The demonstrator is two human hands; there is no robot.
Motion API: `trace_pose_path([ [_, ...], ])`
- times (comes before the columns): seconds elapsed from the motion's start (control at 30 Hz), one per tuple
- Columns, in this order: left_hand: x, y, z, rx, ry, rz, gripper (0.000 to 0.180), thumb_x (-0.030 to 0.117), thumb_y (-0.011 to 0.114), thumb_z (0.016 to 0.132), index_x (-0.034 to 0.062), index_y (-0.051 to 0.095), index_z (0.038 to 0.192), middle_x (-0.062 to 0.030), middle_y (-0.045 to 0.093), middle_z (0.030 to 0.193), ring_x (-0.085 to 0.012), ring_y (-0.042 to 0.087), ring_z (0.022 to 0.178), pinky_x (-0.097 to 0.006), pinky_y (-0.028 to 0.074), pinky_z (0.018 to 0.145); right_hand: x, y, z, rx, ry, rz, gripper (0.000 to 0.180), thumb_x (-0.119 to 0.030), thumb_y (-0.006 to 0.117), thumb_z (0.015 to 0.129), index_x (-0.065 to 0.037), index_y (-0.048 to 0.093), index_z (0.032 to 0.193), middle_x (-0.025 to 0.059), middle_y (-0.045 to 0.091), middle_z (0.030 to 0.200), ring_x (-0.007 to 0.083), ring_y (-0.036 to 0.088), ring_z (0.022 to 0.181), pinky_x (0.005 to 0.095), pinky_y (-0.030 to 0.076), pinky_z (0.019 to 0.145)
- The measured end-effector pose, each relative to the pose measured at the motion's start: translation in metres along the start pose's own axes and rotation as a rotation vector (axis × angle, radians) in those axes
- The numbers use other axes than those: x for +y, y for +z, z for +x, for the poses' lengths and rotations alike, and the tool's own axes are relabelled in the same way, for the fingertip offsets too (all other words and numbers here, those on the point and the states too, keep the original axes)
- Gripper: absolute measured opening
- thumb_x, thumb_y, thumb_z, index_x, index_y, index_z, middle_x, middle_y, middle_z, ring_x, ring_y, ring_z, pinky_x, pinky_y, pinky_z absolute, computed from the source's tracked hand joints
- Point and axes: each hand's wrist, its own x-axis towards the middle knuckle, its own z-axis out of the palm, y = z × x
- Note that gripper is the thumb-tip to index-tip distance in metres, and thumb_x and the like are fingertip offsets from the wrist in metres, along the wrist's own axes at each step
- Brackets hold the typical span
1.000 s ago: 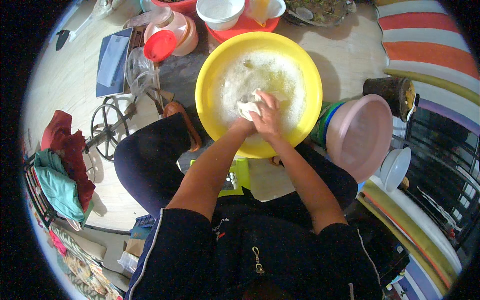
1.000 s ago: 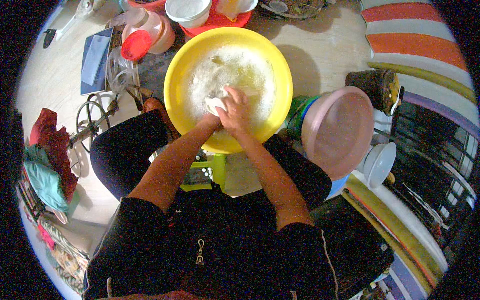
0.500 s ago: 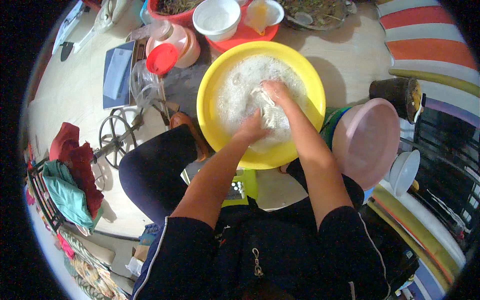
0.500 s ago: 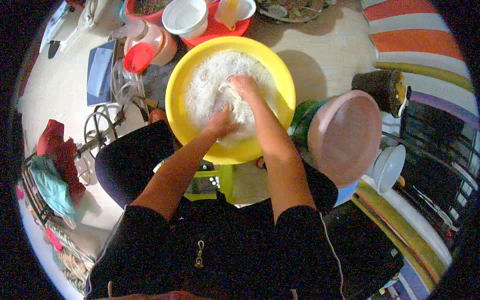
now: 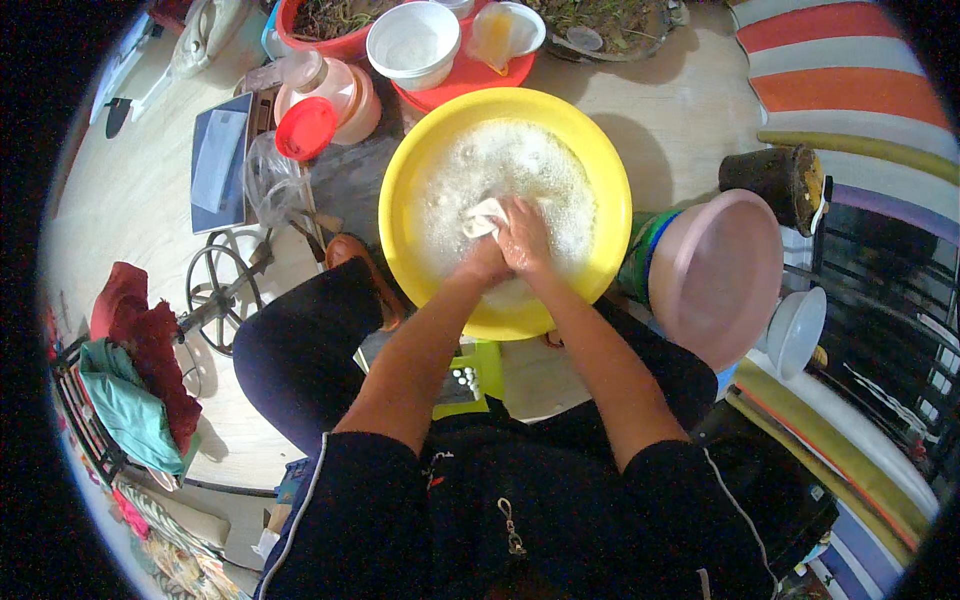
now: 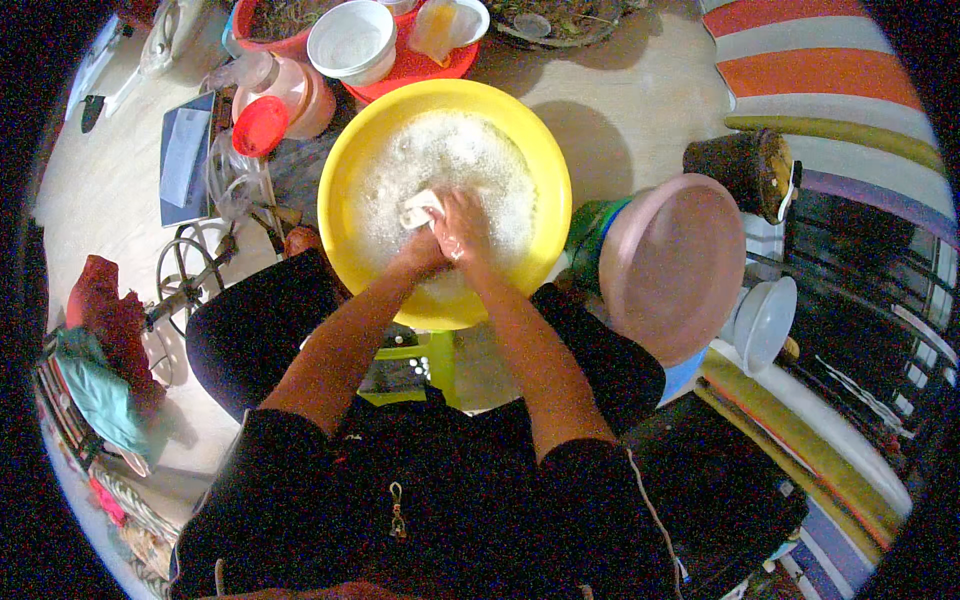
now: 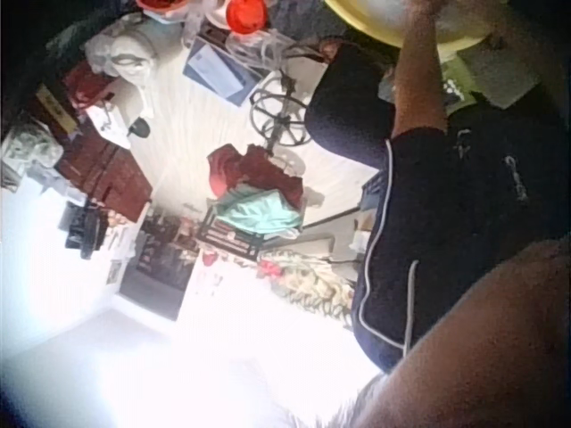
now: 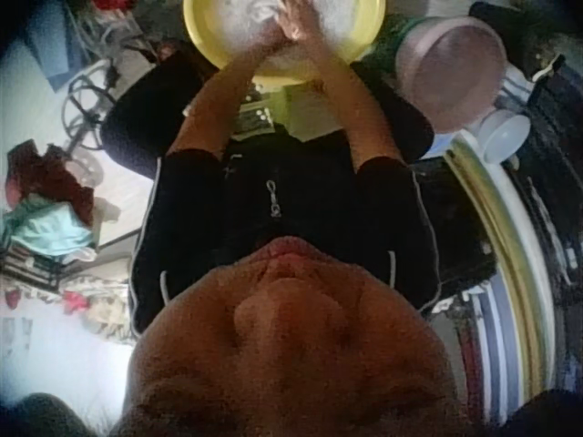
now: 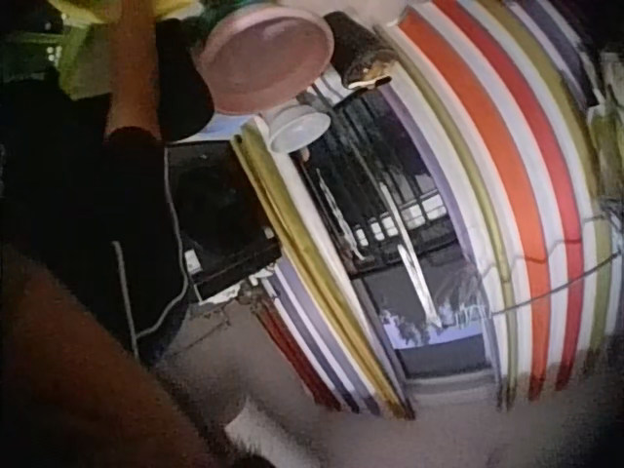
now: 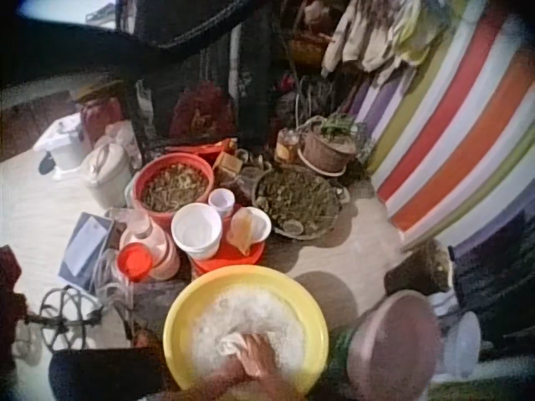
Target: The person sits on a small stool and washes a white cloth by hand in a yellow basin filled with water. They scrub the cloth, add a white powder from a container, and continue to agitate the fabric in the soapy water.
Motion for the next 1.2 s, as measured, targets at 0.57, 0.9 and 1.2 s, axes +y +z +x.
trace_pose_path([
  [0.57, 0.006, -0.03, -0.011, 0.166, 0.118, -0.503, 0.069, 0.029, 0.068, 0.072, 0.0132, 0.034, 0.131, -0.012, 0.043, 0.126, -0.0255, 0.041, 0.116, -0.035, 0.033, 0.099, 0.0, -0.058, 0.005, -0.088, -0.074, 0.573, 0.027, -0.016, 0.059, 0.072, -0.006, 0.062, 0.098, 0.0132, 0.062, 0.098, 0.031, 0.056, 0.094, 0.0395, 0.043, 0.085],
  [0.9, 0.005, -0.007, 0.002, 0.237, -0.067, -0.049, 0.059, 0.03, 0.059, 0.074, 0.0083, 0.039, 0.125, -0.021, 0.042, 0.126, -0.0357, 0.042, 0.114, -0.045, 0.035, 0.093, -0.004, -0.003, 0.02, -0.09, 0.098, 0.056, 0.042, -0.024, 0.052, 0.083, -0.011, 0.045, 0.122, 0.0184, 0.048, 0.122, 0.0336, 0.04, 0.117, 0.0441, 0.026, 0.101],
  [1.2, 0.034, -0.058, -0.014, 0.195, -0.294, -0.484, 0.069, 0.02, 0.064, 0.065, 0.0009, 0.034, 0.124, -0.0284, 0.058, 0.093, -0.0396, 0.056, 0.091, -0.044, 0.044, 0.083, 0.0, -0.043, 0.081, -0.282, 0.291, 0.077, 0.039, -0.028, 0.052, 0.08, -0.006, 0.056, 0.112, 0.0189, 0.056, 0.113, 0.0369, 0.051, 0.106, 0.0423, 0.038, 0.092],
])
